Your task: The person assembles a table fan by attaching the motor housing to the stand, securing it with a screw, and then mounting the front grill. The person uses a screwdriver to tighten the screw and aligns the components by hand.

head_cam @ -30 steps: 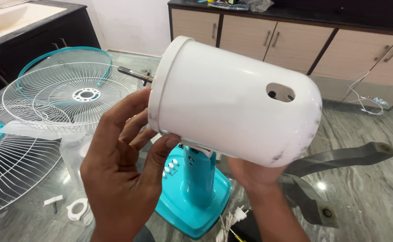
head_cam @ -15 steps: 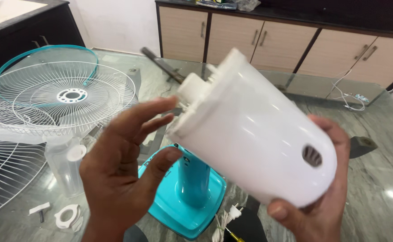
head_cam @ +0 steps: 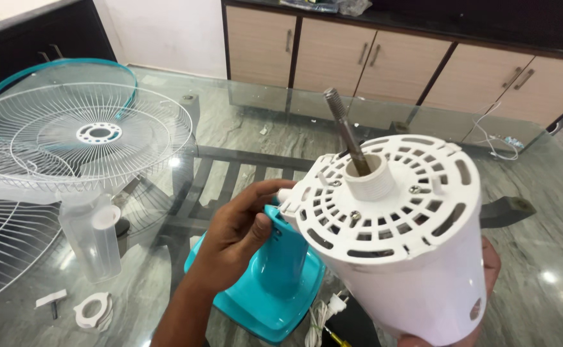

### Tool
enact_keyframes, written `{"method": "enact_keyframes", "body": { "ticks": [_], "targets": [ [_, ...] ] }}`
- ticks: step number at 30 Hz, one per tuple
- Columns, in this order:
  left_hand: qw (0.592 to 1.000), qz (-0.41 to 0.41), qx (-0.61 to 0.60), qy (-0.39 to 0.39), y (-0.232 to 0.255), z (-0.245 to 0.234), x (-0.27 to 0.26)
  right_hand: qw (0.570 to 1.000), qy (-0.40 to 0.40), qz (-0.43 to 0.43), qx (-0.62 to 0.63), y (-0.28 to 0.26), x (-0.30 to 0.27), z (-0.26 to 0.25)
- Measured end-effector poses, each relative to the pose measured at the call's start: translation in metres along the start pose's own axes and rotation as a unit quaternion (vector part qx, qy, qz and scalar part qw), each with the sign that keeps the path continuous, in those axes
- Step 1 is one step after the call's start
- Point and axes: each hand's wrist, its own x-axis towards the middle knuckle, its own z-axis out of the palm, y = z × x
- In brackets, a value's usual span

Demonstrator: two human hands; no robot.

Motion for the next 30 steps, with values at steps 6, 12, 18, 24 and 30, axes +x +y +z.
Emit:
{"method": "enact_keyframes", "body": {
  "ticks": [6, 12, 18, 24, 30],
  "targets": [
    [0.999, 0.02, 0.018, -0.029, -0.003, 0.007, 0.002, 1.0, 0.006, -0.002, -0.021, 0.001, -0.001, -0.001],
    [0.996, 0.054, 0.03, 0.071, -0.004, 0.018, -0.003, 0.997, -0.033, 0.062, -0.017, -0.01, 0.017, 0.013],
    [0.95, 0.071, 0.138, 0.27, -0.001, 0.039, 0.001, 0.982, -0.071, 0.166, 0.061, 0.009, 0.06, 0.029],
    [0.888, 0.057, 0.207, 0.406, -0.017, 0.073, 0.008, 0.959, -0.074, 0.248, 0.114, 0.027, 0.086, 0.05],
    [0.858, 0.115, 0.247, 0.436, 0.011, 0.101, 0.021, 0.945, -0.074, 0.281, 0.15, 0.029, 0.08, 0.06]
  ]
}}
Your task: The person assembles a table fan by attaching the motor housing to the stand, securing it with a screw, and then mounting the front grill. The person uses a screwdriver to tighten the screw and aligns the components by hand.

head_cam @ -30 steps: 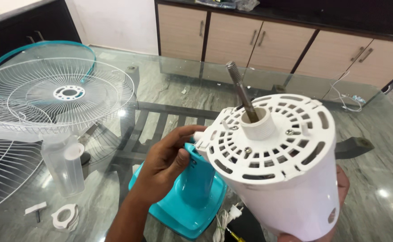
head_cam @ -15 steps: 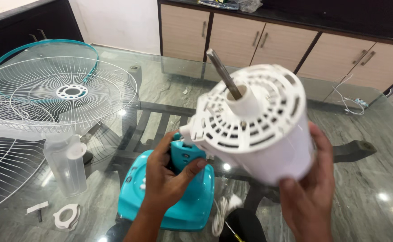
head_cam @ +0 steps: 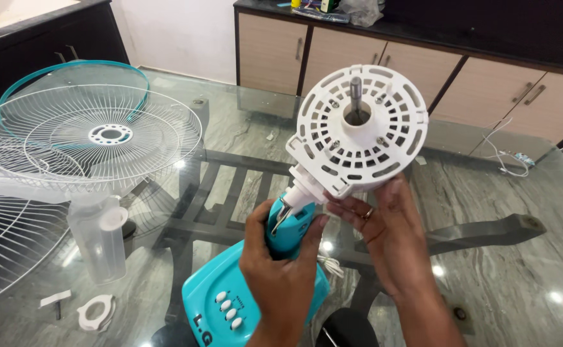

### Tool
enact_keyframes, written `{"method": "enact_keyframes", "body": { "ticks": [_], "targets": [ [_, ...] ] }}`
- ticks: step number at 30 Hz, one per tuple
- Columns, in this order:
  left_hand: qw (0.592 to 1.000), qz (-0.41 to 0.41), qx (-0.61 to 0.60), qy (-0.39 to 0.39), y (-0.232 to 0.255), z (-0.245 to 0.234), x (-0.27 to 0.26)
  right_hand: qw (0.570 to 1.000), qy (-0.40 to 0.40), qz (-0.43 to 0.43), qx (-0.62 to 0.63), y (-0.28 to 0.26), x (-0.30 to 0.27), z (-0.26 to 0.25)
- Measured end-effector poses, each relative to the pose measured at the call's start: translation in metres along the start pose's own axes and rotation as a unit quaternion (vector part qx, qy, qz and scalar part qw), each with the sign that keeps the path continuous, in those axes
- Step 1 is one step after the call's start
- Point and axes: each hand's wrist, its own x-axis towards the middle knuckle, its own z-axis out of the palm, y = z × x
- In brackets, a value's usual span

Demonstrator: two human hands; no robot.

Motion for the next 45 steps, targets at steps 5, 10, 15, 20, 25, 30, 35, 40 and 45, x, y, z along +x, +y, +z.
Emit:
{"method": "enact_keyframes", "body": {
  "ticks": [5, 10, 15, 20, 25, 30, 35, 40, 45],
  "targets": [
    [0.943, -0.03, -0.179, -0.279, -0.003, -0.028, 0.036, 1.0, -0.007, 0.001, -0.011, 0.004, 0.005, -0.006],
    [0.959, -0.012, -0.153, -0.24, -0.033, -0.025, 0.023, 0.999, -0.004, -0.002, 0.049, 0.011, 0.019, -0.005],
    [0.99, -0.004, -0.053, -0.129, -0.038, 0.003, -0.016, 0.996, -0.024, 0.04, 0.075, 0.015, 0.037, -0.005],
    [0.999, 0.036, -0.005, -0.038, -0.019, 0.025, -0.021, 0.994, -0.028, 0.106, 0.008, 0.016, 0.052, 0.001],
    [0.996, 0.026, -0.012, -0.089, -0.022, 0.017, -0.02, 0.994, -0.012, 0.097, -0.043, 0.023, 0.043, -0.009],
    [0.961, 0.074, -0.136, -0.228, -0.051, -0.004, -0.019, 0.992, 0.008, 0.09, -0.083, 0.053, 0.009, -0.035],
    [0.933, 0.025, -0.222, -0.284, -0.063, -0.017, -0.017, 0.994, -0.041, 0.078, -0.065, 0.093, -0.02, -0.052],
    [0.929, -0.058, -0.288, -0.225, -0.054, -0.017, 0.014, 0.989, -0.095, 0.027, -0.113, 0.118, -0.044, -0.048],
    [0.968, -0.138, -0.173, -0.115, -0.048, -0.008, 0.084, 0.967, -0.117, 0.015, -0.225, 0.109, -0.068, -0.018]
  ]
}}
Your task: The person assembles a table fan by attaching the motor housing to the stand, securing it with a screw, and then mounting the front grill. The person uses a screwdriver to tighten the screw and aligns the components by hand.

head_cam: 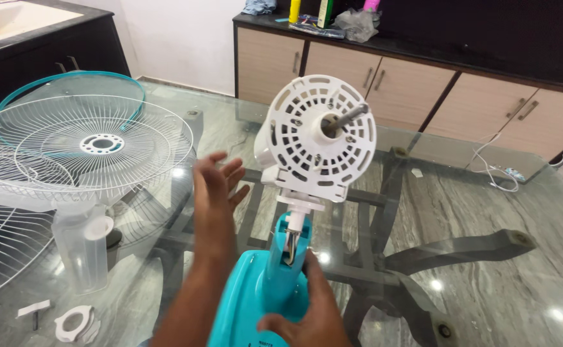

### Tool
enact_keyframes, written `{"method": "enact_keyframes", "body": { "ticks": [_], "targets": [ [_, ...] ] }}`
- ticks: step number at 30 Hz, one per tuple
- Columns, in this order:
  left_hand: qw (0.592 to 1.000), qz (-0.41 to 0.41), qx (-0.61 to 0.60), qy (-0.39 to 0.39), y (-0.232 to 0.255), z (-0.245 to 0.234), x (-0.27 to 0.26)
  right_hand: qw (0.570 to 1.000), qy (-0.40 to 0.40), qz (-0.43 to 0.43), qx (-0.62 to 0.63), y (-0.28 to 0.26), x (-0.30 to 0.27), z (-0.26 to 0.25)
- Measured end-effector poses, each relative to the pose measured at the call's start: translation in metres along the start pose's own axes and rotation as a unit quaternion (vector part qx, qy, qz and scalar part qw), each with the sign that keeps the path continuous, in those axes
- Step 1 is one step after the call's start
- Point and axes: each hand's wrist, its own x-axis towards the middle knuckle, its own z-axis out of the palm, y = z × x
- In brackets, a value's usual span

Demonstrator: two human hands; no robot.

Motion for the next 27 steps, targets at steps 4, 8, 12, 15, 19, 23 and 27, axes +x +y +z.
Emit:
{"method": "enact_keyframes", "body": {
  "ticks": [4, 8, 12, 15, 19, 23, 27],
  "targets": [
    [0.985, -0.09, 0.05, -0.137, 0.023, 0.002, 0.034, 0.997, 0.02, 0.063, -0.043, -0.021, 0.008, 0.012],
    [0.968, -0.09, 0.133, -0.192, 0.042, 0.024, 0.036, 0.995, 0.026, 0.093, -0.031, -0.027, 0.009, 0.011],
    [0.968, -0.112, 0.043, -0.218, 0.055, 0.042, 0.028, 0.997, 0.021, 0.075, -0.014, -0.027, 0.007, 0.011],
    [0.949, -0.155, -0.147, -0.23, 0.053, 0.051, 0.02, 0.996, 0.019, 0.086, -0.002, -0.027, 0.007, 0.01],
    [0.948, -0.154, -0.195, -0.197, 0.044, 0.057, 0.011, 0.996, 0.02, 0.063, -0.056, -0.026, 0.006, 0.008],
    [0.971, -0.102, -0.13, -0.175, 0.046, 0.056, 0.01, 0.996, 0.018, 0.077, -0.03, -0.023, 0.006, 0.01],
    [0.984, -0.044, -0.039, -0.168, 0.054, 0.053, 0.011, 0.994, 0.024, 0.1, -0.044, -0.021, 0.006, 0.015]
  ]
}}
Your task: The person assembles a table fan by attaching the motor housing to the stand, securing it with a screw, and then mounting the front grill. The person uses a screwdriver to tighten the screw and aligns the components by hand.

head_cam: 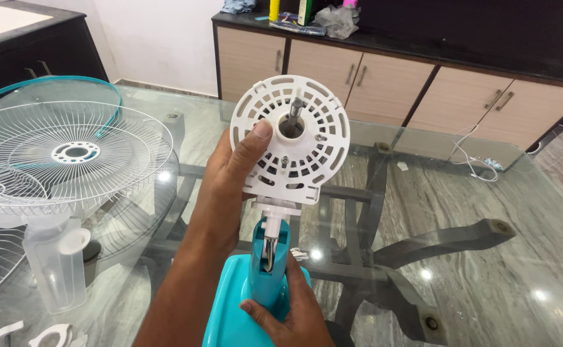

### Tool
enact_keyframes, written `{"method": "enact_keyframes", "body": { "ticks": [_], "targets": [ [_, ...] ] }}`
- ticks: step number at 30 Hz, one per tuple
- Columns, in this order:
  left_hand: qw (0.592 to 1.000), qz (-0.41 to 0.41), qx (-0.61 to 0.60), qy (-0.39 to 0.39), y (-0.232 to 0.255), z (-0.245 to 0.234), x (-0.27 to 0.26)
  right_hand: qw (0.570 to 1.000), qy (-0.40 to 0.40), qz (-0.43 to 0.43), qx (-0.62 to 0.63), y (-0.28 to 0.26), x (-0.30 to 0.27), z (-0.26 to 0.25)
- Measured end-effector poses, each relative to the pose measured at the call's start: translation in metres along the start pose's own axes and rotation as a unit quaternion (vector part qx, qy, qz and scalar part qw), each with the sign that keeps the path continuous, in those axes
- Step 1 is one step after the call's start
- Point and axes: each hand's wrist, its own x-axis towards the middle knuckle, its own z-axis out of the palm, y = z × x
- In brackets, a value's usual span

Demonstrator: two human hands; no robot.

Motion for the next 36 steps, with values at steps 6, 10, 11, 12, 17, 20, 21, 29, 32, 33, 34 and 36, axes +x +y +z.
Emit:
{"method": "enact_keyframes", "body": {
  "ticks": [6, 10, 11, 12, 17, 20, 21, 29, 32, 33, 34, 36],
  "targets": [
    [1.0, 0.004, 0.007, -0.015, -0.012, -0.009, -0.005, 0.999, 0.033, -0.014, -0.04, -0.006, 0.005, 0.001],
    [0.999, 0.012, 0.028, 0.031, -0.034, -0.024, -0.023, 0.998, 0.033, -0.059, 0.016, -0.006, 0.006, 0.001],
    [0.998, -0.035, 0.023, 0.045, -0.039, -0.027, -0.029, 0.997, 0.03, -0.064, 0.017, -0.006, 0.006, 0.0],
    [0.995, -0.081, 0.018, 0.058, -0.044, -0.029, -0.036, 0.997, 0.028, -0.07, 0.018, -0.005, 0.006, 0.0],
    [0.983, -0.175, 0.058, -0.02, -0.064, -0.029, -0.067, 0.994, -0.013, -0.071, 0.087, 0.003, 0.01, -0.008],
    [0.989, -0.137, 0.048, -0.039, -0.073, -0.028, -0.076, 0.989, -0.035, -0.059, 0.131, 0.007, 0.014, -0.011],
    [0.991, -0.115, 0.05, -0.048, -0.075, -0.028, -0.076, 0.99, -0.034, -0.054, 0.124, 0.008, 0.014, -0.011],
    [0.999, -0.015, 0.037, -0.031, -0.085, -0.028, -0.089, 0.995, -0.029, 0.005, 0.098, 0.004, 0.015, -0.013],
    [0.998, 0.038, 0.04, -0.026, -0.087, -0.026, -0.094, 0.994, -0.032, -0.052, 0.091, 0.001, 0.01, -0.014],
    [0.997, 0.053, 0.042, -0.026, -0.087, -0.026, -0.095, 0.995, -0.025, -0.075, 0.063, -0.001, 0.009, -0.014],
    [0.998, 0.039, 0.037, -0.022, -0.087, -0.026, -0.095, 0.994, -0.018, -0.099, 0.035, -0.002, 0.008, -0.014],
    [1.0, 0.01, 0.027, -0.012, -0.087, -0.029, -0.094, 0.999, -0.018, -0.02, 0.02, -0.005, 0.007, -0.014]
  ]
}}
